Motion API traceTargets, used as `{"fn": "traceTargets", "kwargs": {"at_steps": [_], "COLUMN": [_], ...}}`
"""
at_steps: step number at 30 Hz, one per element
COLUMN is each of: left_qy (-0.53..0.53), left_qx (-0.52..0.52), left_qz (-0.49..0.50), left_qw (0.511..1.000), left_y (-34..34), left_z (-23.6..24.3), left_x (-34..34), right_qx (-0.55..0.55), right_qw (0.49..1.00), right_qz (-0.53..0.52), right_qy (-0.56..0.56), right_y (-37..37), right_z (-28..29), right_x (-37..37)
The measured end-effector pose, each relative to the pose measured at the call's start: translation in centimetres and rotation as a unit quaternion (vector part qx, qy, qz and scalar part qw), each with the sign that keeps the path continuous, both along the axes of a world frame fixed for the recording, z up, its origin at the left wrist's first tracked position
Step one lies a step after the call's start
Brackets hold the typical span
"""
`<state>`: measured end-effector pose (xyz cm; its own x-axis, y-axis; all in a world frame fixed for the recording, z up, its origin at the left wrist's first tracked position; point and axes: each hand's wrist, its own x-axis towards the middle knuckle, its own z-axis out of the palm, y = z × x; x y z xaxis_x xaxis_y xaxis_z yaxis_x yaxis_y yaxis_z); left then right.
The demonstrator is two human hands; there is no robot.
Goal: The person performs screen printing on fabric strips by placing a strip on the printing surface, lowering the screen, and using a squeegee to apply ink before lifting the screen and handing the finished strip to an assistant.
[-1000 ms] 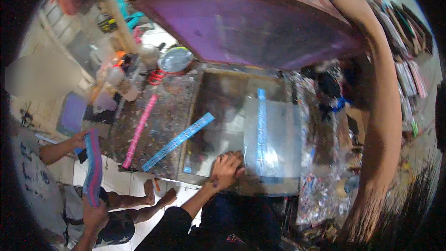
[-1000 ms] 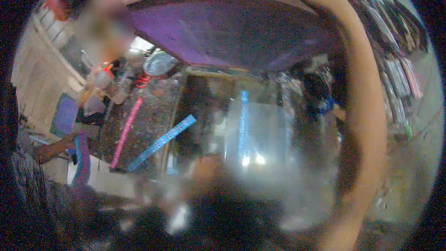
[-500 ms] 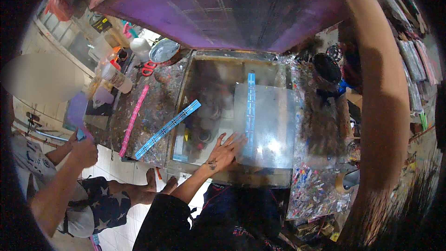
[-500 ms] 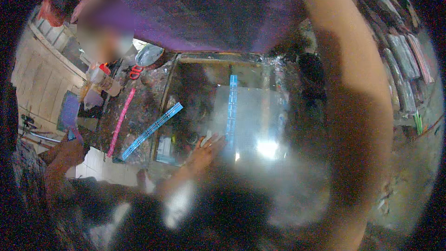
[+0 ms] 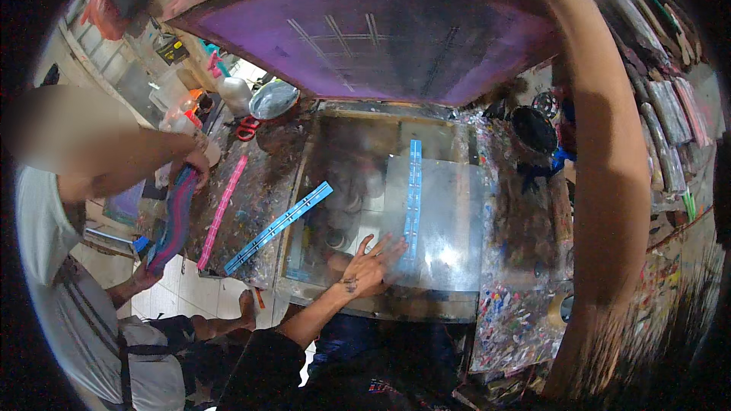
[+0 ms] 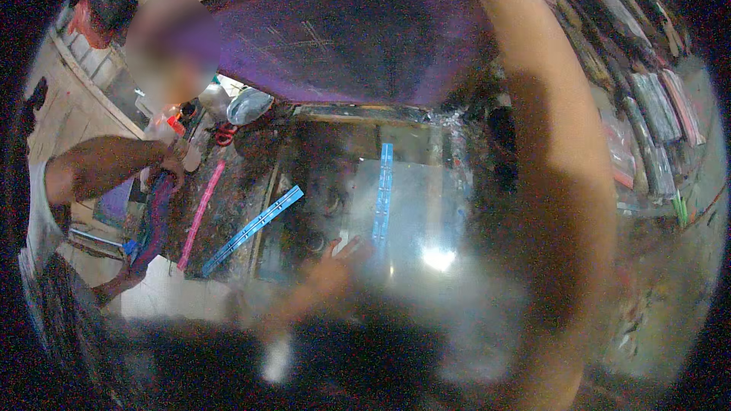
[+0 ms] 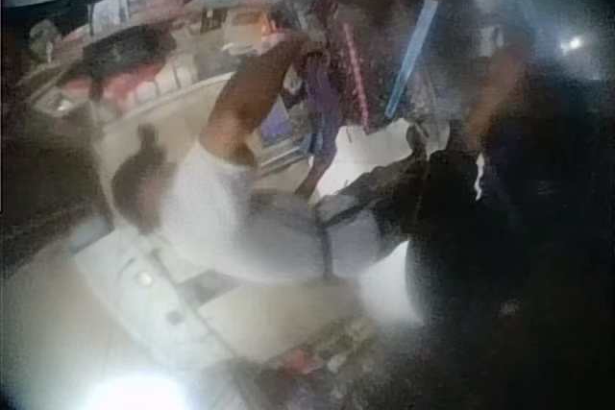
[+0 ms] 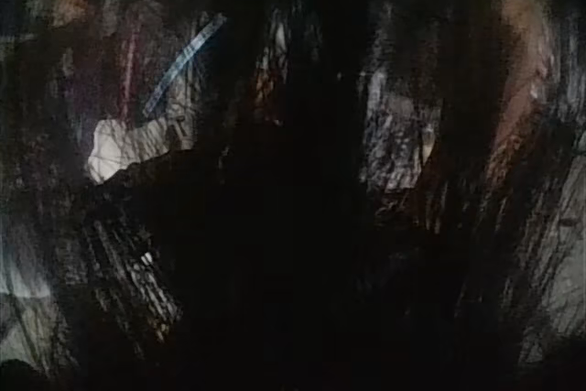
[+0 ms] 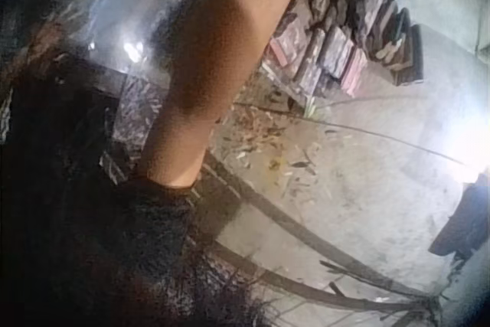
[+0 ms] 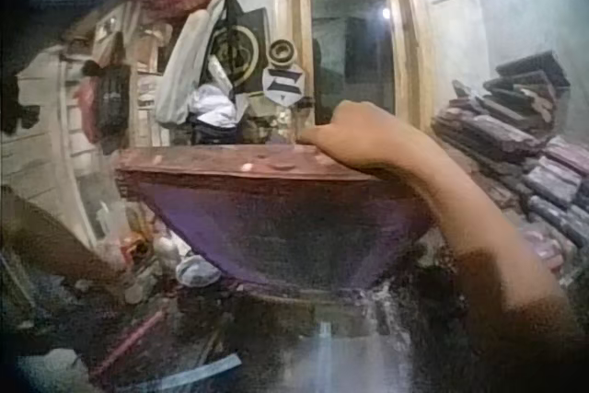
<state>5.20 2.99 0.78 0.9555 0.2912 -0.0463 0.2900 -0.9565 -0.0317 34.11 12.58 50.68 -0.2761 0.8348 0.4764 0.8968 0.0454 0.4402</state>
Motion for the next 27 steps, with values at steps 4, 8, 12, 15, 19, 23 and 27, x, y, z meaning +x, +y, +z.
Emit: {"fn": "traceTargets", "kwargs": {"at_steps": [4,8,12,15,19,23,27], "left_qy": [0.059,0.026,-0.042,-0.018,0.008,-0.042,-0.047], "left_qx": [-0.135,-0.072,-0.109,-0.138,-0.143,-0.094,-0.094], "left_qz": [0.046,0.012,0.01,0.006,0.013,0.006,-0.001], "left_qw": [0.988,0.997,0.993,0.99,0.99,0.995,0.994], "left_y": [-0.8,-0.4,0.0,-0.2,-0.1,0.1,-0.1], "left_z": [5.6,0.9,-1.2,0.6,1.6,0.0,-1.0], "left_x": [0.8,0.5,-0.9,-0.2,-0.1,-1.0,-0.7], "right_qx": [-0.013,-0.019,-0.02,-0.014,-0.013,-0.001,-0.017], "right_qw": [1.0,1.0,0.987,0.997,1.0,1.0,1.0], "right_qz": [-0.012,0.007,-0.003,-0.031,-0.002,0.011,0.011], "right_qy": [0.022,0.019,0.16,0.069,0.022,-0.009,0.003], "right_y": [-1.1,-1.5,-2.0,-0.5,-0.7,-0.2,-1.3], "right_z": [0.2,0.3,0.2,0.1,0.3,-0.1,0.7], "right_x": [0.1,-0.4,-1.8,0.3,0.0,0.2,-0.4]}}
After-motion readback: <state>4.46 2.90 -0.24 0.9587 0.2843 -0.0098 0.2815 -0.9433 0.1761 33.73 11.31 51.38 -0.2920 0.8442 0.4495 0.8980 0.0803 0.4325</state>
